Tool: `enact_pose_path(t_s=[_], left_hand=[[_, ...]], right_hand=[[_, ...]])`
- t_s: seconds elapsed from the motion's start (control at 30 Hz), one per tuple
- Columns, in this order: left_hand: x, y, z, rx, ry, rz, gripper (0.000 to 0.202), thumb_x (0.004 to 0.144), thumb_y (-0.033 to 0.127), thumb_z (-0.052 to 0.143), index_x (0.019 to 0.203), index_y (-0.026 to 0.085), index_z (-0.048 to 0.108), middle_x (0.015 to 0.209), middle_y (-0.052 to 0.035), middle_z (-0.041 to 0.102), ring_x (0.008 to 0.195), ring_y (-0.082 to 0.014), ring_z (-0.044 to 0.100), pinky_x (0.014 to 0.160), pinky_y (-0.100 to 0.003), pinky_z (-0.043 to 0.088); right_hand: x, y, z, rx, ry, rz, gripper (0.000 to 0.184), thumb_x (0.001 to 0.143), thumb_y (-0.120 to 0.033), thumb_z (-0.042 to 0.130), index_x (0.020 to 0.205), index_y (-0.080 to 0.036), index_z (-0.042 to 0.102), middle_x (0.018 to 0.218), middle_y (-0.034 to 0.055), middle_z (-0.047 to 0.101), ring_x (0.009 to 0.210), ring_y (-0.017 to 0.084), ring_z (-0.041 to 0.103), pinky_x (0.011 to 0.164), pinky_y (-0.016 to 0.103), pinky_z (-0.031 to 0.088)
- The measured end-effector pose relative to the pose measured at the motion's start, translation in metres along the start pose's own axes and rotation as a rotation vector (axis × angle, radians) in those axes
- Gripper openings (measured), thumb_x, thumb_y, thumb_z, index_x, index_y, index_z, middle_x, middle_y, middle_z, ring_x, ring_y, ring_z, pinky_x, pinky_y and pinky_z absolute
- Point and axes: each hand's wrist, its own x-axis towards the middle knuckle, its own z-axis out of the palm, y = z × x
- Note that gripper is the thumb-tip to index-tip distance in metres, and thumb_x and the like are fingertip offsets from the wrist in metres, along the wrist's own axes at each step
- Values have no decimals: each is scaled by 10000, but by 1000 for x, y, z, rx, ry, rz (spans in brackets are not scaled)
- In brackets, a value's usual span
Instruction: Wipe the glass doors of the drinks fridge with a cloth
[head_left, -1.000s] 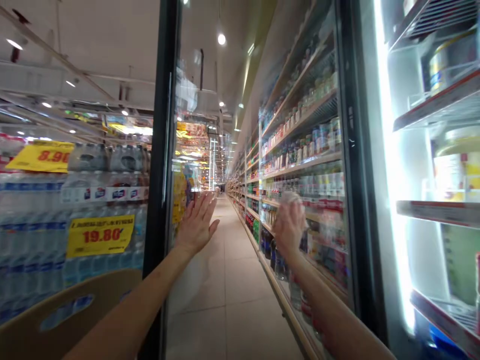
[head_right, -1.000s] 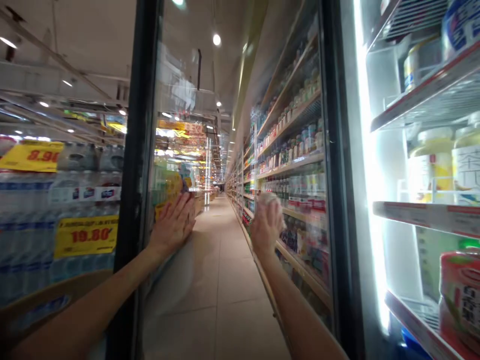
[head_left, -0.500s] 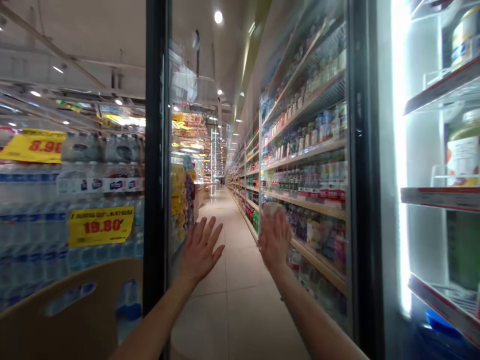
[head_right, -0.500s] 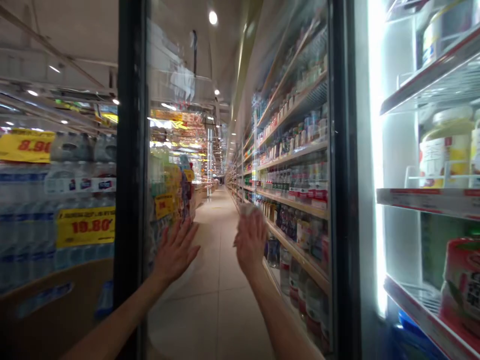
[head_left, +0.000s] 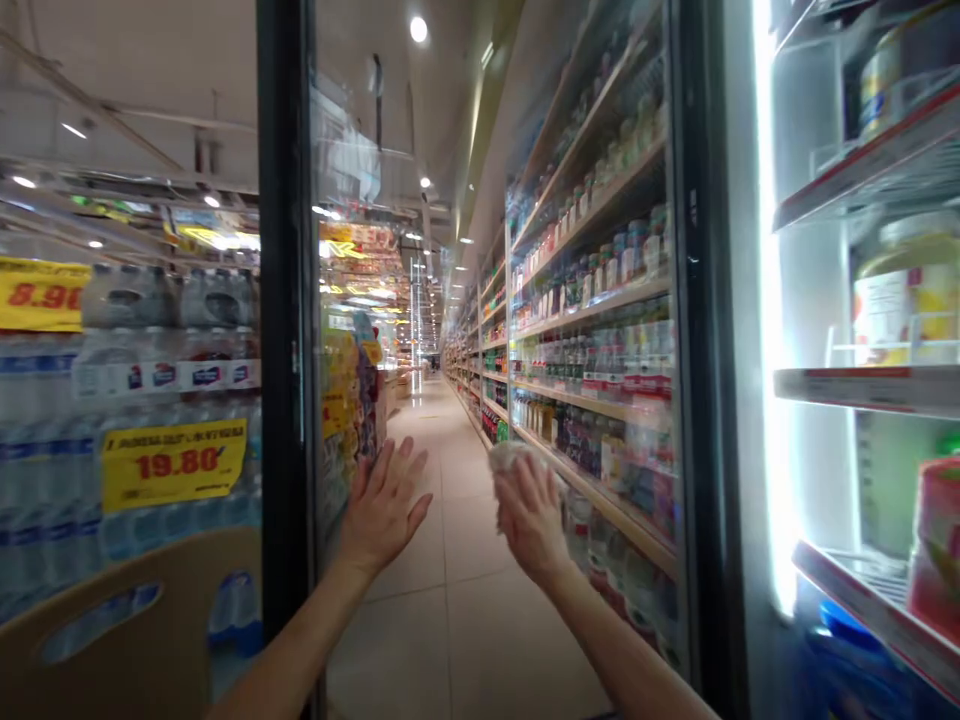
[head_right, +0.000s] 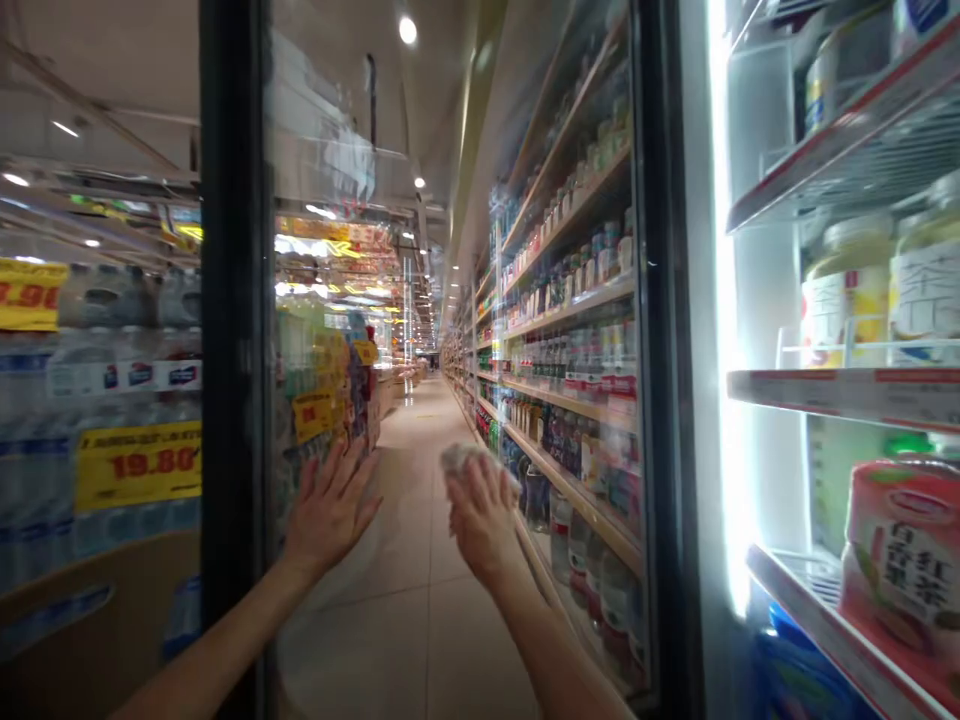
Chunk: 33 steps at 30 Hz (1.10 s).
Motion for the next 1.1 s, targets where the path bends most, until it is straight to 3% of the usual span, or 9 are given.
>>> enact_pose_path(t_s=[0.1, 0.27, 0.33, 0.47, 0.53, 0.7, 0.8, 0.97, 1.1], left_hand=[[0, 1, 0, 9, -6, -4, 707, 855, 308, 512, 1454, 252, 142, 1429, -85, 367, 1375, -246, 225, 1131, -485, 161], [1, 4, -3, 36, -13, 8, 723, 855, 304, 509, 1458, 234, 116, 1432, -97, 359, 1388, -245, 173, 1131, -493, 143], [1, 4, -4, 26, -12, 4, 723, 855, 300, 509, 1458, 235, 115, 1434, -97, 356, 1391, -242, 158, 1133, -489, 137], [1, 3, -3, -13, 0, -3, 727, 847, 311, 531, 1455, 247, 137, 1427, -97, 369, 1389, -233, 177, 1137, -473, 127], [1, 3, -2, -18, -14, -7, 727, 846, 317, 535, 1454, 253, 141, 1431, -93, 365, 1387, -237, 188, 1135, -471, 130], [1, 5, -4, -2, -32, -14, 705, 857, 322, 513, 1454, 249, 145, 1438, -84, 360, 1386, -242, 193, 1135, -474, 125], [1, 6, -5, -28, -25, -23, 698, 852, 319, 526, 1449, 249, 172, 1434, -86, 366, 1387, -237, 194, 1139, -466, 118], [1, 5, -4, -121, -10, -68, 664, 852, 372, 535, 1433, 275, 226, 1435, -79, 363, 1384, -222, 208, 1143, -441, 101], [1, 6, -4, -139, -12, -81, 645, 861, 391, 518, 1429, 284, 231, 1433, -78, 366, 1389, -209, 191, 1144, -436, 90]], right_hand=[[-21, 3, -7, 22, -84, -117, 450, 813, -147, 475, 1233, -300, 524, 1350, 51, 481, 1353, 234, 292, 1087, 487, 261], [-37, 65, -21, -194, 191, 376, 497, 879, -219, 402, 1375, -208, 377, 1441, 152, 334, 1353, 305, 275, 1021, 577, 314], [-28, 46, -15, -163, 220, 400, 510, 879, -206, 390, 1388, -197, 362, 1459, 156, 299, 1368, 317, 233, 1029, 589, 292], [-17, -29, -2, 49, -65, 10, 452, 850, -170, 426, 1284, -276, 489, 1399, 64, 423, 1374, 256, 241, 1091, 507, 239], [-24, -33, -4, 71, -125, -90, 430, 839, -165, 449, 1242, -297, 521, 1359, 38, 472, 1363, 230, 270, 1103, 478, 226], [-44, 62, -26, -156, 136, 268, 488, 868, -191, 417, 1356, -197, 412, 1427, 150, 360, 1353, 276, 278, 1055, 537, 279], [-37, 77, -25, -206, 269, 495, 513, 879, -206, 393, 1389, -158, 361, 1452, 188, 297, 1357, 304, 260, 1032, 572, 298], [-34, 15, -13, -39, -21, 29, 489, 844, -175, 449, 1327, -255, 448, 1460, 90, 325, 1372, 274, 240, 1076, 510, 266], [-56, 58, -32, -88, -53, 19, 467, 834, -199, 458, 1295, -267, 483, 1418, 80, 393, 1343, 268, 305, 1074, 518, 262]])
